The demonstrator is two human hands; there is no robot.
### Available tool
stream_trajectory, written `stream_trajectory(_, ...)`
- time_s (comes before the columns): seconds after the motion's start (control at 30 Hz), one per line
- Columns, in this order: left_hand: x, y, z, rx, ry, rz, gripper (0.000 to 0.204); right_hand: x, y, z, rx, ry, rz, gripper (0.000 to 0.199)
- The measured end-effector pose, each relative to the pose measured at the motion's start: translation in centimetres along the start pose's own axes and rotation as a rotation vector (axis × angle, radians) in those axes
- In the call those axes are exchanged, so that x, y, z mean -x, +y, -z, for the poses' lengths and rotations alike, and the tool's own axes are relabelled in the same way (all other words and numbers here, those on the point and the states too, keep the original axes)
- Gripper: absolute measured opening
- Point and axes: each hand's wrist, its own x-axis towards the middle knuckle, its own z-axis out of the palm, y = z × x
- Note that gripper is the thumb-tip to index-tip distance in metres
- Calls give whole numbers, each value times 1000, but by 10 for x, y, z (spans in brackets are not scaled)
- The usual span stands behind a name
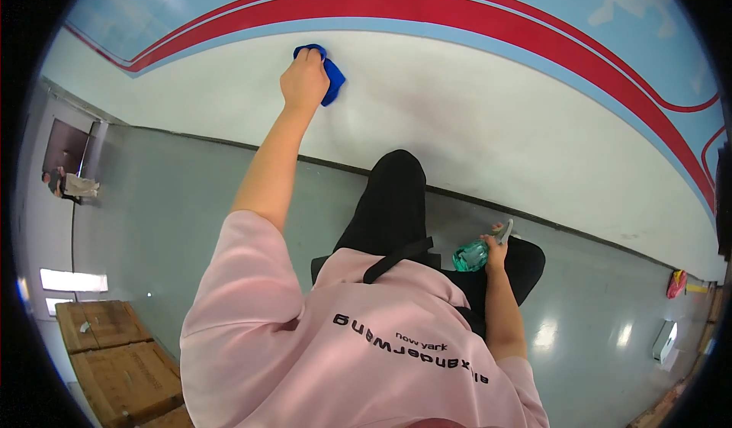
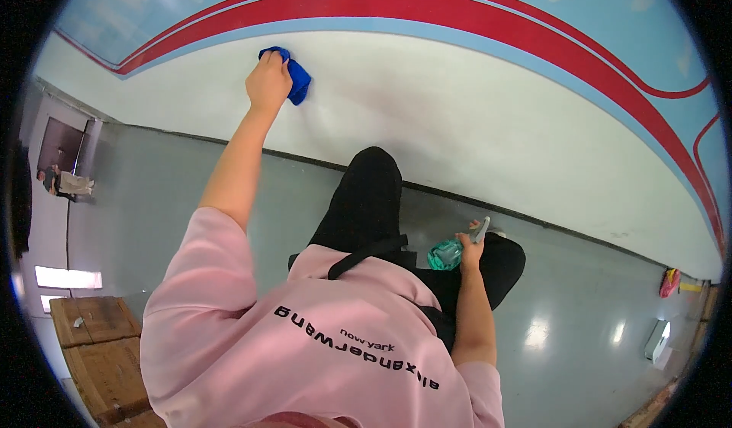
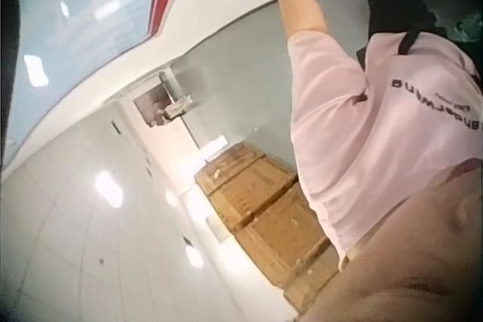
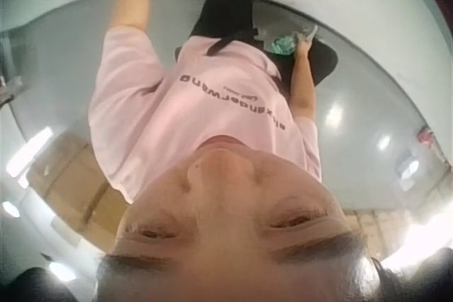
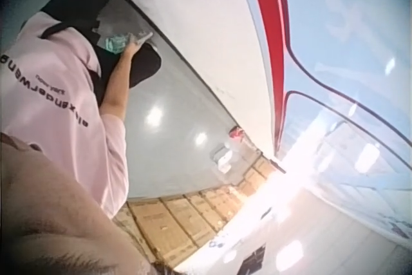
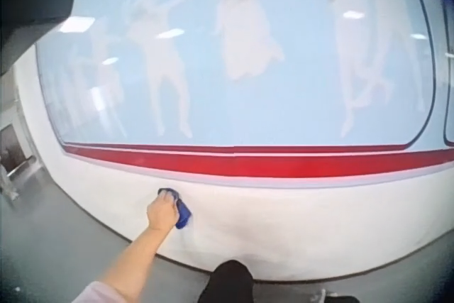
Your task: Cleaning a wall mural with a spray bottle and cloth.
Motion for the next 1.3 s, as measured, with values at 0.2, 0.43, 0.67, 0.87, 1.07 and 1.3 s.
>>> stream_trajectory(0.2, -5, 9, -7, 754, 211, 622, 16, 6, 2, -4, 59, 3, 65, 59)
stream_trajectory(0.43, -26, 73, -8, 808, 449, 632, 13, 6, -7, -6, 45, -18, 4, 58)
stream_trajectory(0.67, -12, 142, 12, 501, 186, 178, 19, -4, 0, 3, 169, -4, 7, 56)
stream_trajectory(0.87, 3, 149, 11, 488, 3, -103, 15, -2, 2, 1, 197, -8, 58, 59)
stream_trajectory(1.07, 39, 83, -19, 465, 242, 45, 24, 1, -1, -1, 162, 25, 37, 59)
stream_trajectory(1.3, 40, 1, 32, 1563, 425, 1281, 28, 4, -5, -4, 61, 39, 4, 61)
